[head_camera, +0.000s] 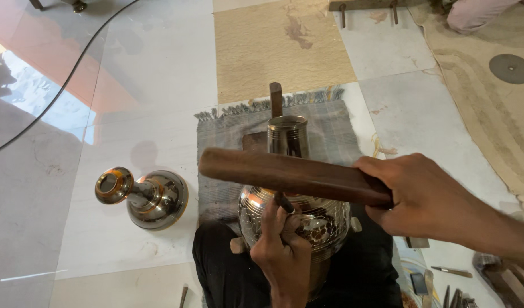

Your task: The person uses a chisel and wooden mallet to engrave a decorative pattern on a metal vase. They repeatedly strike the chisel to create indentations on the vase surface.

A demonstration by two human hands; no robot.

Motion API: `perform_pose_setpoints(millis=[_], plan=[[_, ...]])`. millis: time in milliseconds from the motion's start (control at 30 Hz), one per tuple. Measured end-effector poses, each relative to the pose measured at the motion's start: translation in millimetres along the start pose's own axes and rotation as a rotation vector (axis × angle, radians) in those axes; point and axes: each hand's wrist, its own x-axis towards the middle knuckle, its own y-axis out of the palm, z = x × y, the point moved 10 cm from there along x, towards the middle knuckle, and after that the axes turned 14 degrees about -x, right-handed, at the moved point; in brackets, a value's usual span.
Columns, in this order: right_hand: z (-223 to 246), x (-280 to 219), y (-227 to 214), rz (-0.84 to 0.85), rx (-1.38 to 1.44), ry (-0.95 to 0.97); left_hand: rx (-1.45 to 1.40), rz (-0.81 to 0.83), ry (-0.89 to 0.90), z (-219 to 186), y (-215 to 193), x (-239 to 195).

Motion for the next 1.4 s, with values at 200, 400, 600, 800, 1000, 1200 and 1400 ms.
perform_pose_setpoints(millis=[200,400,600,800,1000,1200,1400], plan=[[25.7,5.7,-38.1,0.063,0.133,-0.041,0.027,-0.115,-0.020,-1.3,-2.7,-2.9],[50.2,3.1,-56.8,0.061,-0.366,-0.233,0.063,-0.116,-0.054,6.6,-1.8,-3.2],[52.5,7.3,-54.7,0.154,-0.275,-0.152,0.032,-0.071,-0.040,7.0,1.3,-2.0],[63.3,1.2,-51.9,0.166,-0.403,-0.167,0.021,-0.047,-0.047,6.4,2.2,0.8],[54.0,9.0,-53.9,0.008,-0.286,-0.211,-0.021,-0.052,-0.028,4.8,1.4,1.6],[51.6,9.2,-49.1,-0.086,-0.274,-0.298,0.028,-0.015,0.015,3.0,0.5,1.6],[56.5,7.3,-46.9,-0.017,-0.319,-0.266,-0.003,0.004,-0.007,7.4,1.1,1.3]])
